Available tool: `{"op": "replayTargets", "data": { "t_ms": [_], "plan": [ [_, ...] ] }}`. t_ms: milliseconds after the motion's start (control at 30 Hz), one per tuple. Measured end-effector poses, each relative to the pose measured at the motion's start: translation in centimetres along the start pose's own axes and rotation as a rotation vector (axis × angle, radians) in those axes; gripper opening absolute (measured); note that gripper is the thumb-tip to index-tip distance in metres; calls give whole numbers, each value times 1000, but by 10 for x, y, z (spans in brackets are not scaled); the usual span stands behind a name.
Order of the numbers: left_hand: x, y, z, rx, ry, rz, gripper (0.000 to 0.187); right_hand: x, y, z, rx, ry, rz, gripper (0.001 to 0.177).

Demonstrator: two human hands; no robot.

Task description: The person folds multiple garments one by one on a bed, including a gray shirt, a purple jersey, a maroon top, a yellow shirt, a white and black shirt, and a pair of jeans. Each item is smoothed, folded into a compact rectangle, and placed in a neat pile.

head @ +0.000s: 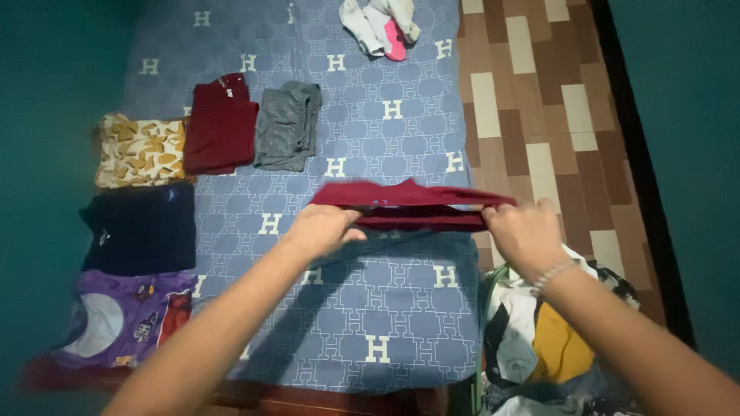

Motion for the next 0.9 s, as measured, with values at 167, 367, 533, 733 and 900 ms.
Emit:
{"op": "replayTargets", "data": {
  "t_ms": [167, 367, 533, 733, 900],
  "plan": [
    [11, 5, -2, -69, -252, -170, 32, -18, -19, 1, 216, -51, 334, 27],
    [16, 41, 2, -233, -390, -49, 18, -49, -39, -1, 179, -68, 647, 41],
    [23, 37, 12, -244, -358, -44, 8, -55, -47, -6, 186, -216, 854, 39],
    [42, 50, 20, -367, -322, -313, 13, -56, -22, -13, 417, -325, 1262, 27],
    [36, 31, 25, -100, -231, 114, 27, -32, 0, 1, 358, -294, 787, 25]
  ]
}}
Point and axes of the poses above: each hand's wrist, its own z-axis towards the middle knuckle, its own y-axis out of the back of the hand, x = y × z, the point moved 6 cm from there along z, towards the middle knuckle, and after that the axes turned 6 degrees about -x, right-handed, at the moved point
